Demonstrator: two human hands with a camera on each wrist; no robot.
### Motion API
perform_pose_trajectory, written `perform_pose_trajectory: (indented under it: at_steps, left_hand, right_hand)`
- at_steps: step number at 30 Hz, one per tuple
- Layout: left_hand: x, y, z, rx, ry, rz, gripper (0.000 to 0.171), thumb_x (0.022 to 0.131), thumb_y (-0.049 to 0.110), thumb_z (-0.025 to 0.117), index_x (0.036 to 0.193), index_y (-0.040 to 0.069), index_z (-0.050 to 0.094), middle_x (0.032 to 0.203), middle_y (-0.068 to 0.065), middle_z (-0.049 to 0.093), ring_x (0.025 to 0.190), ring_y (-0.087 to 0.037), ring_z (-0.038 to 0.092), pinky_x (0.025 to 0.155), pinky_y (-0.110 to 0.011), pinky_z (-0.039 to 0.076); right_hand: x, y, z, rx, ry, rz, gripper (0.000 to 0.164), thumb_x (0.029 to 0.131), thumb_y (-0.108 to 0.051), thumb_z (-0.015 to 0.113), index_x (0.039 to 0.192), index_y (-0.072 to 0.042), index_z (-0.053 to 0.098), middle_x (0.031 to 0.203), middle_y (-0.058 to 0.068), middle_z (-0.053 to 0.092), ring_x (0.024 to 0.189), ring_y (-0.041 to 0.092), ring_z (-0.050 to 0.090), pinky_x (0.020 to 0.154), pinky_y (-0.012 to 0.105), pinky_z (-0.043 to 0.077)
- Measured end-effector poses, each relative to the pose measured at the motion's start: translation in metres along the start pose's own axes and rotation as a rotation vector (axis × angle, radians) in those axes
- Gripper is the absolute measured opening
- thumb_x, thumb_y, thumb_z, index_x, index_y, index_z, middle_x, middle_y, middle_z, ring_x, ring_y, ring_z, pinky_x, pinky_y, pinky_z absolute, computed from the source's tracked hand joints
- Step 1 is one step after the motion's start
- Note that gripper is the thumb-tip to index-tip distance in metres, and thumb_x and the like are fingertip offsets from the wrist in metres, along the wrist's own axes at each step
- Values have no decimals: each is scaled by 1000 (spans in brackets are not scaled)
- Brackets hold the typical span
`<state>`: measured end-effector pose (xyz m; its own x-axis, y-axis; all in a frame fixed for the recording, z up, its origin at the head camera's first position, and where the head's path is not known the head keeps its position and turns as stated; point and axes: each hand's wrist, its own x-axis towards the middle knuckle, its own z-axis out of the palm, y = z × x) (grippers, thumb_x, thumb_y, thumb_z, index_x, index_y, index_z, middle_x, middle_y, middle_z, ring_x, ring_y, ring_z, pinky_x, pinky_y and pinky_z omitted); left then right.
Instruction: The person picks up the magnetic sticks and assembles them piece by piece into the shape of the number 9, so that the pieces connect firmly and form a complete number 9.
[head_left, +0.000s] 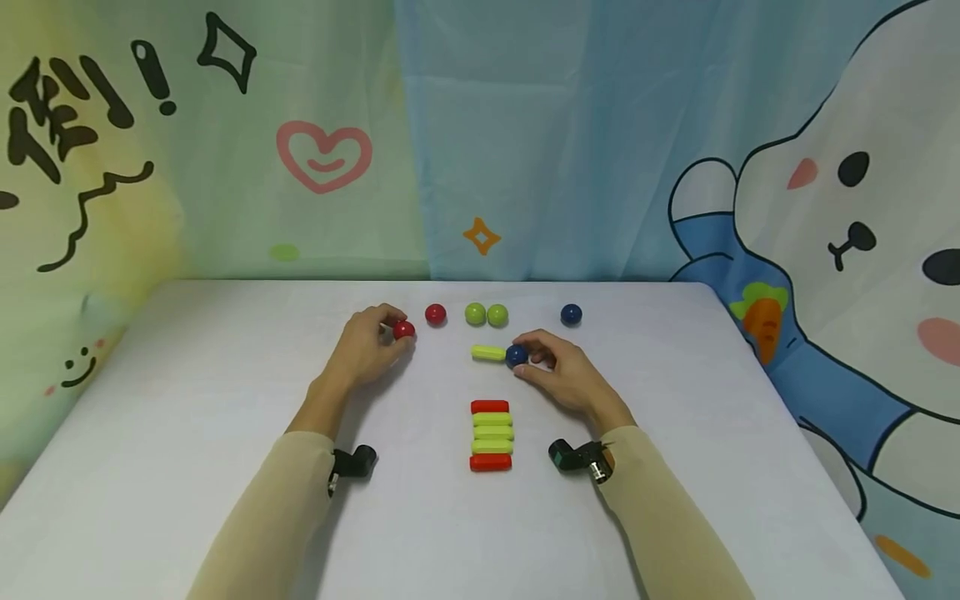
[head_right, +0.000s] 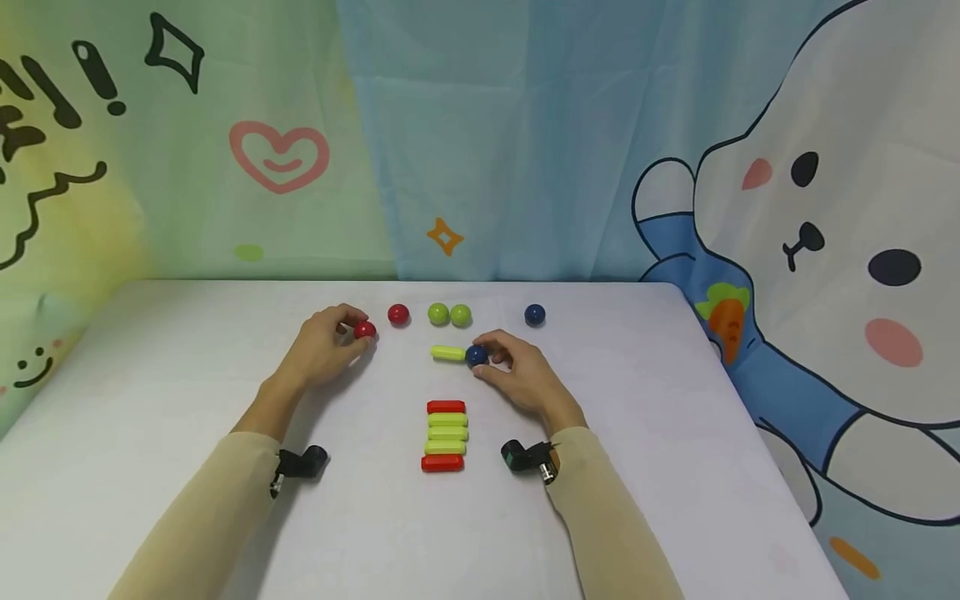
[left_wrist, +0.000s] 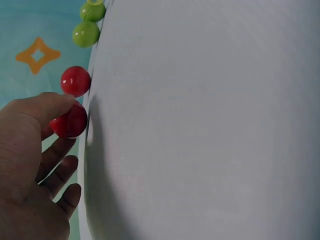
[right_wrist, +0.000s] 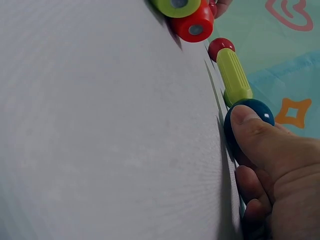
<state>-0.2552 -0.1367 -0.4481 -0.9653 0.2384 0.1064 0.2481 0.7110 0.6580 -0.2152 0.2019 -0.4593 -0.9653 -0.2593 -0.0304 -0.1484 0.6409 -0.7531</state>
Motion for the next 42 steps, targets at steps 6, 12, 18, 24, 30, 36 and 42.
perform_pose_trajectory:
  at_steps: [6, 12, 18, 24, 30, 36, 42]
  left_hand:
    - [-3, 3, -3, -1, -23, 28, 37, 94, 20, 70, 129, 8, 64, 122, -14, 67, 110, -33, 60, 99, -49, 48]
    - [-2, 7, -1, 12, -55, 73, 35, 94, 22, 69, 127, 13, 66, 116, -11, 70, 106, -32, 61, 96, -48, 49]
    - [-3, 15, 3, 8, -82, 76, 32, 97, 27, 67, 127, 17, 66, 115, -7, 71, 109, -30, 62, 97, -48, 49]
    - [-5, 22, 6, -19, -106, 49, 34, 98, 29, 67, 130, 20, 66, 117, -6, 70, 111, -29, 62, 97, -47, 50]
    - [-5, 30, 11, -4, -143, 67, 34, 96, 28, 69, 129, 19, 66, 117, -6, 70, 112, -29, 61, 98, -47, 50]
    - [-3, 37, 16, 11, -174, 93, 32, 96, 27, 69, 127, 20, 67, 116, -6, 71, 111, -27, 61, 98, -46, 50]
    - [-4, 40, 20, 26, -211, 102, 32, 96, 24, 70, 128, 19, 67, 118, -5, 71, 110, -25, 61, 99, -44, 51]
  right_hand:
    - [1, 0, 0, -3, -2, 1, 37, 98, -27, 73, 133, -24, 62, 125, 0, 64, 108, 23, 56, 96, 40, 46]
    - [3, 1, 1, -12, -6, -15, 38, 98, -26, 72, 134, -23, 61, 127, 1, 64, 108, 22, 56, 95, 39, 46]
    - [4, 1, -2, -25, -5, -16, 38, 98, -27, 71, 134, -23, 61, 126, 1, 65, 107, 23, 56, 95, 40, 46]
    - [3, -1, -4, -23, -6, 0, 37, 98, -28, 72, 133, -26, 62, 125, 0, 64, 108, 24, 56, 97, 41, 46]
    - [2, 0, -5, -22, -4, -20, 38, 98, -28, 72, 134, -24, 62, 125, 2, 65, 107, 24, 56, 94, 41, 45]
    - [-1, 1, -4, -15, 6, -32, 39, 98, -27, 72, 135, -23, 62, 122, 2, 65, 103, 22, 55, 91, 39, 44]
    - [0, 2, 0, -9, -3, -32, 39, 98, -29, 72, 136, -25, 61, 118, 2, 64, 101, 22, 54, 89, 39, 44]
